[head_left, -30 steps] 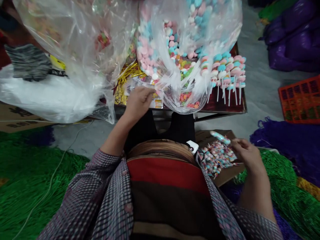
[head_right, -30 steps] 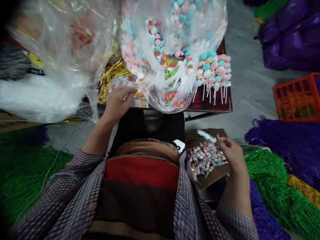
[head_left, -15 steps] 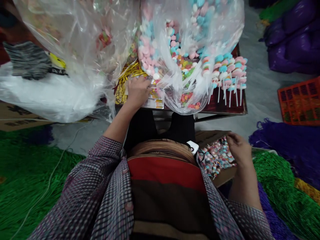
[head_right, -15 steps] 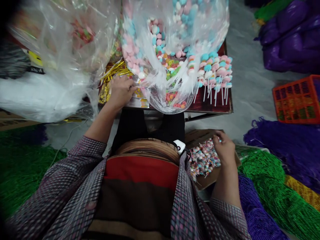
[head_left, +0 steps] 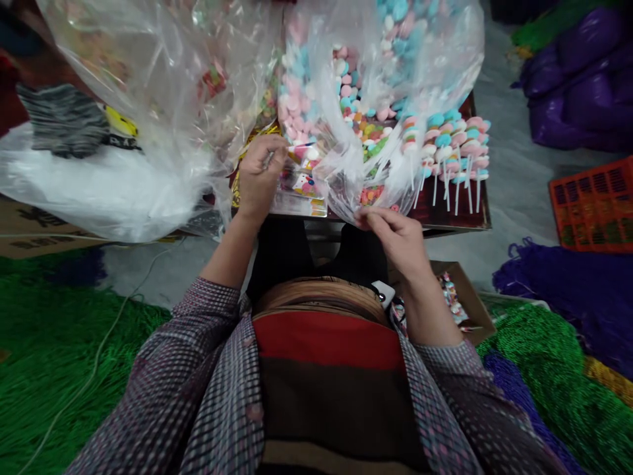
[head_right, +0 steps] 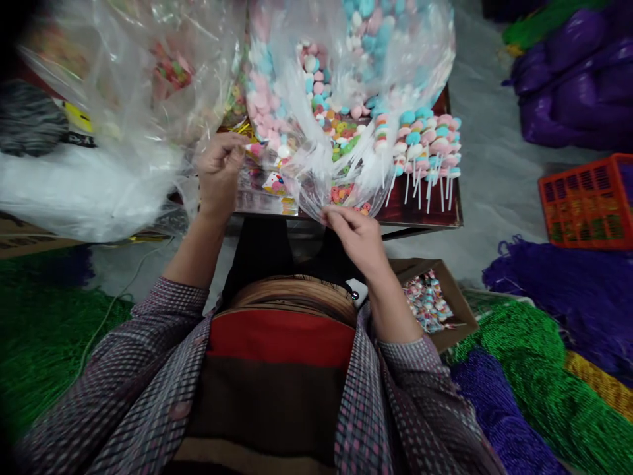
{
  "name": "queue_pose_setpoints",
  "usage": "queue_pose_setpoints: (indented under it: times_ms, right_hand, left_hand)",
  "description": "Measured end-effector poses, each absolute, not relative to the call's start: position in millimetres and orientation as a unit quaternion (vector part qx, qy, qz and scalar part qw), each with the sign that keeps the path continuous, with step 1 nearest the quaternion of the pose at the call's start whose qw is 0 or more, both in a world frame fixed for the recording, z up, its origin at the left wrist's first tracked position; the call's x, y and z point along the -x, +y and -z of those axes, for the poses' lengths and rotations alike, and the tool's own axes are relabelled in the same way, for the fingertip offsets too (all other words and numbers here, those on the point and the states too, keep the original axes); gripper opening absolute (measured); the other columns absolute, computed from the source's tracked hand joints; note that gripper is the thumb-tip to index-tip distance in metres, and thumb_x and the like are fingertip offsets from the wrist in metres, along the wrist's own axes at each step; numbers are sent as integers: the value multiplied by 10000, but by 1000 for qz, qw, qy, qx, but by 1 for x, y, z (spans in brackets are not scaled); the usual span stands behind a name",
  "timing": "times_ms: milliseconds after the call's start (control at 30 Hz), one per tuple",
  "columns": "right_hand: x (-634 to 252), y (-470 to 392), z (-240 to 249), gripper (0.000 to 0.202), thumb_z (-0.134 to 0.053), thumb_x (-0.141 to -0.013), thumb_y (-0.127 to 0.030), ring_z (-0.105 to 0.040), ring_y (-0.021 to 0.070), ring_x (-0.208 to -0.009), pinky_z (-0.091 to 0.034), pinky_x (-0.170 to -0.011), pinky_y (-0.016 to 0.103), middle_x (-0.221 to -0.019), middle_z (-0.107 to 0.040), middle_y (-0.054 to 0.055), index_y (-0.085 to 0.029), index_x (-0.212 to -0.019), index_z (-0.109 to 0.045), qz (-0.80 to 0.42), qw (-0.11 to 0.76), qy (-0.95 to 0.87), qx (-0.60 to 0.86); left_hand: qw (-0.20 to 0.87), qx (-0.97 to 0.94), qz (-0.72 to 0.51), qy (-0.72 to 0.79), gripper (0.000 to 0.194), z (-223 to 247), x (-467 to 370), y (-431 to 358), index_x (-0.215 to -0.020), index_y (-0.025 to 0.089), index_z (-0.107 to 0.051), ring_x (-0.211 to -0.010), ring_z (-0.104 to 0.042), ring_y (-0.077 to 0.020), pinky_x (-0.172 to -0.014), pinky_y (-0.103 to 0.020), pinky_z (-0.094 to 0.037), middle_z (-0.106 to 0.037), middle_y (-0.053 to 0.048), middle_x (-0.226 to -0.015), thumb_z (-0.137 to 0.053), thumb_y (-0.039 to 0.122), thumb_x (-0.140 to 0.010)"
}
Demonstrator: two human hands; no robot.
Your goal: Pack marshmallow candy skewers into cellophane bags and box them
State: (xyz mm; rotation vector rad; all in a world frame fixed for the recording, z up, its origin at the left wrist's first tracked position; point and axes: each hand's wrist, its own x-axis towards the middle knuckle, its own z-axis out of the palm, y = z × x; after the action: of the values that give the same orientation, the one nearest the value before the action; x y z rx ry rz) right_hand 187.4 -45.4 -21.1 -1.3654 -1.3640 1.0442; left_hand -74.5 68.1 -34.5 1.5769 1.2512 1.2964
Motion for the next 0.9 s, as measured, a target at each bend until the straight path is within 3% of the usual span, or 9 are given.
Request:
queue_pose_setpoints:
  times_ms: [67, 133, 267, 400, 500, 667, 767, 900]
  right_hand:
    - [-162, -28, 17, 414, -733, -840, -615, -758, 191, -910, -633, -838, 374, -981, -813, 42, -237, -1001, -791, -482, 475, -525, 516]
    - [-142, -12, 16, 520, -739, -776, -708, -752, 185, -902, -637, -782, 345, -983, -806, 37, -241, -1003, -773, -523, 488, -500, 489]
    - [-130, 2, 17, 533, -756, -733, -734, -717, 151, -737, -631, -705, 305, -794, -759, 18, -212, -836, -727, -541, 487, -479, 491]
    - [-142, -7, 12, 499, -769, -758, -694, -717, 151, -683, -615, -657, 294, -739, -751, 29, -198, -775, -717, -560, 464, -483, 488]
    - [-152, -15, 7, 453, -805, -749, -647, -711, 143, -680, -600, -650, 282, -748, -762, 26, -200, -782, -739, -577, 452, -501, 460]
    - [-167, -20, 12, 391, -817, -758, -597, -657, 106, -648, -567, -662, 264, -742, -738, -12, -213, -800, -755, -555, 458, -515, 466]
    - [-174, -20, 17, 379, -830, -747, -576, -626, 106, -642, -551, -675, 276, -716, -705, -27, -209, -768, -743, -530, 457, -520, 490]
    - [-172, -19, 23, 436, -875, -660, -588, -649, 139, -761, -561, -744, 306, -831, -716, -28, -237, -880, -739, -493, 487, -516, 503]
  left_hand:
    - [269, -666, -537, 443, 287, 27, 63, 53, -917, 287, -697, -1179, -585, -192, -1131, -458, -395, -697, -30, -1123, -565, 534, -981]
    - [244, -713, -517, 405, 287, 23, 49, 38, -952, 264, -725, -1155, -609, -195, -1100, -456, -417, -715, -43, -1148, -568, 501, -989]
    - [343, -696, -472, 418, 197, 18, 32, 19, -1012, 260, -738, -1293, -592, -262, -1159, -465, -387, -708, -63, -1234, -694, 419, -905]
    - [450, -636, -470, 415, 305, 6, 38, 19, -1092, 252, -726, -1330, -580, -273, -1150, -423, -410, -716, -65, -1253, -787, 366, -817]
    - [520, -614, -433, 406, 347, 2, 45, 26, -1091, 232, -731, -1144, -666, -245, -1032, -372, -486, -756, -46, -1064, -808, 388, -792]
    - [632, -573, -373, 364, 321, 9, 45, 29, -833, 200, -717, -760, -663, -174, -724, -293, -509, -681, -12, -727, -855, 473, -735]
    - [631, -565, -382, 370, 364, 13, 42, 27, -728, 194, -667, -691, -607, -151, -692, -289, -481, -641, 2, -686, -858, 504, -725]
    - [595, -613, -363, 372, 364, 14, 35, 24, -679, 193, -642, -651, -515, -131, -668, -280, -420, -570, 20, -642, -787, 499, -811]
